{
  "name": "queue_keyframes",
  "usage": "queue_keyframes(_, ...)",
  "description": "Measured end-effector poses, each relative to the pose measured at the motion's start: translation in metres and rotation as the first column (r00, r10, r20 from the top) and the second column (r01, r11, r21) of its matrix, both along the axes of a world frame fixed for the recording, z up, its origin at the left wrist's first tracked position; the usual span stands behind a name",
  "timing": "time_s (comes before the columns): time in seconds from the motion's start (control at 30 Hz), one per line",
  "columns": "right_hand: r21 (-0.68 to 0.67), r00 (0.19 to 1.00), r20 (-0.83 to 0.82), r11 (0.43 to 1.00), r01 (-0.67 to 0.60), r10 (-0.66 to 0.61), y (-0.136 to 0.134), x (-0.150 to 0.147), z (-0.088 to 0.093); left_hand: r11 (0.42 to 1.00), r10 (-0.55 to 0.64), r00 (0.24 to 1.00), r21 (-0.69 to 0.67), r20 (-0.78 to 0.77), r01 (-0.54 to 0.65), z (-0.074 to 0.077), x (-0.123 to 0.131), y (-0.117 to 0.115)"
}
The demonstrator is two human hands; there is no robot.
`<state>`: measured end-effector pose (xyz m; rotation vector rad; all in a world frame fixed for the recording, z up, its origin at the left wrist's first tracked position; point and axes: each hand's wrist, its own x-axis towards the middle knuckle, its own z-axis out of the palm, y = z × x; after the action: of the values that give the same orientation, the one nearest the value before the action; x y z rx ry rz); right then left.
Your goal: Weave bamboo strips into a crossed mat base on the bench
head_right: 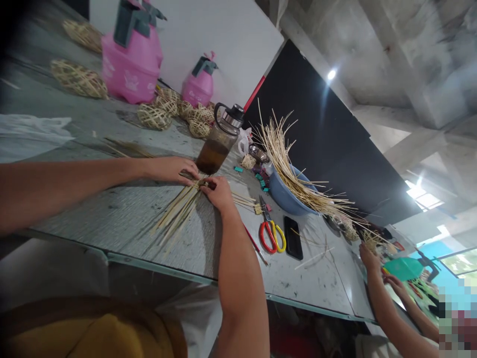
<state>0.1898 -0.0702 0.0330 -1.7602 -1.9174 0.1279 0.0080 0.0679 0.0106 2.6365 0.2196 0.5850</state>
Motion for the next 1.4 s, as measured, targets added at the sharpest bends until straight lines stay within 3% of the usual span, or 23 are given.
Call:
queue_keyframes(0.33, 0.007, 1.0, 0.007, 1.0, -0.03, 0.03, -0.003, -0.002, -0.001, 0.993, -0.119, 0.993, 0.006, -0.028, 0.119, 0.006, -0.007, 0.008)
queue_keyframes(0.67, 0.035, 1.0, 0.022, 0.999, 0.011, -0.012, 0.001, -0.008, -0.005, 0.995, -0.102, 0.995, 0.001, -0.012, 0.102, 0.0, -0.005, 0.009)
queue_keyframes(1.17, 0.059, 0.999, 0.03, 0.998, 0.027, -0.029, 0.001, -0.008, -0.007, 0.996, -0.089, 0.996, -0.023, -0.005, 0.089, 0.005, -0.006, 0.004)
queue_keyframes(1.27, 0.037, 1.0, 0.001, 0.999, -0.004, 0.004, -0.001, -0.006, -0.002, 0.996, -0.029, 0.999, -0.083, -0.045, 0.026, 0.011, -0.009, 0.004)
queue_keyframes(1.4, 0.011, 1.0, -0.005, 1.0, -0.015, 0.015, -0.002, -0.004, 0.001, 0.97, 0.181, 0.982, -0.156, -0.049, -0.187, 0.017, -0.013, 0.005)
